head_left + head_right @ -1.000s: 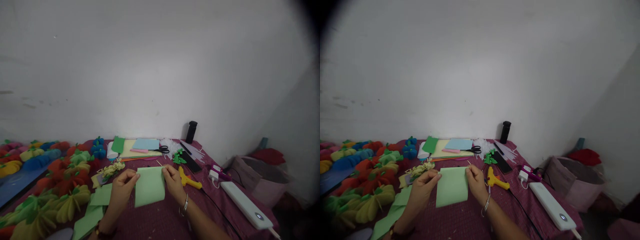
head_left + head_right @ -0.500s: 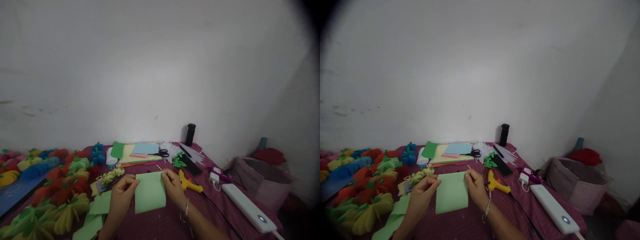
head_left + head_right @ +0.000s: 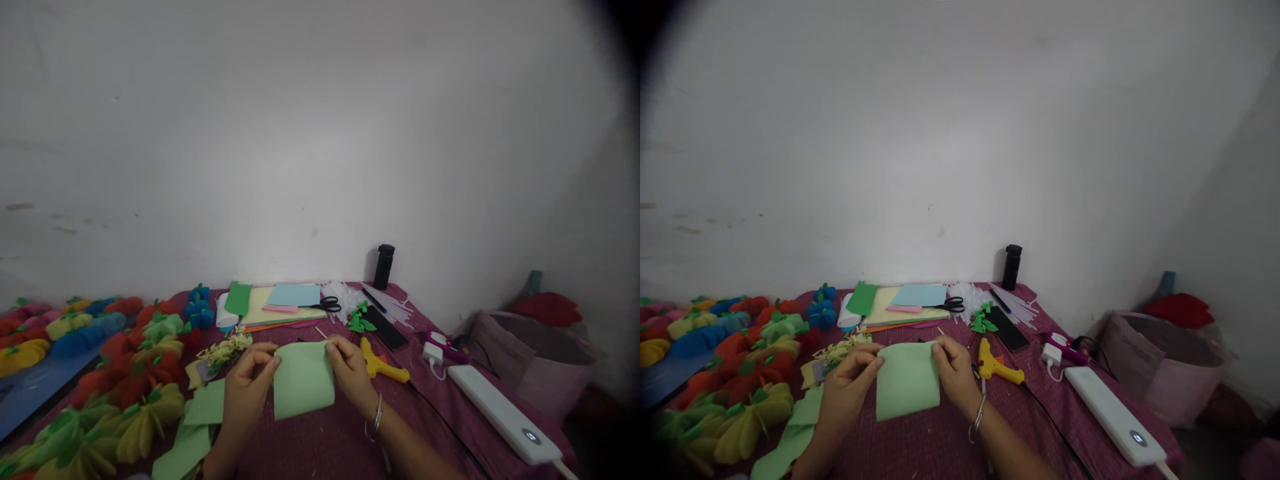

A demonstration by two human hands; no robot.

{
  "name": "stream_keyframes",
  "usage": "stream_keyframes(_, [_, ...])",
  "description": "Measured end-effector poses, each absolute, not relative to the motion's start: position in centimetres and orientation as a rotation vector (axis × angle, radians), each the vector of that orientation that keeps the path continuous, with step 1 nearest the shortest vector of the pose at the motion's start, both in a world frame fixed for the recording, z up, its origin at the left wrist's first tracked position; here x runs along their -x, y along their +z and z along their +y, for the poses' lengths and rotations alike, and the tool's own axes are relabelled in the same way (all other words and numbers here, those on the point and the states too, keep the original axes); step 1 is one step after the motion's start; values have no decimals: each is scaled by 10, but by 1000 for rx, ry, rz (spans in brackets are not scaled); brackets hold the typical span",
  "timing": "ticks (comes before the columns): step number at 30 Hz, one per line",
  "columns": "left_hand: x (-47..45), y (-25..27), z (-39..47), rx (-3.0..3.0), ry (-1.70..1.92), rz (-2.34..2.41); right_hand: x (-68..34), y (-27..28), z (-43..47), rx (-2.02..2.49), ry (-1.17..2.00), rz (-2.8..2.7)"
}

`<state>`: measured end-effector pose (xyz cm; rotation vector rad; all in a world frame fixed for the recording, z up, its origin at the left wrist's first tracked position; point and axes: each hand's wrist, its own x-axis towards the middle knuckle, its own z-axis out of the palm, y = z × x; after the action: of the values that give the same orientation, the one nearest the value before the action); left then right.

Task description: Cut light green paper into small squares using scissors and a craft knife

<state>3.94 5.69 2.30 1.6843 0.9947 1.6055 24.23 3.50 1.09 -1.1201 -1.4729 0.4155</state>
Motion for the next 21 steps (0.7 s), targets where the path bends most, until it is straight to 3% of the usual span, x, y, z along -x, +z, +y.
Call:
stream_keyframes(12, [-41,19,56,-1717,1488,913,-242,12,33,1112,421,-1498])
stream_keyframes(21, [-42,21,57,-1535,1385,970,-240,10,36,1095,607,-1427])
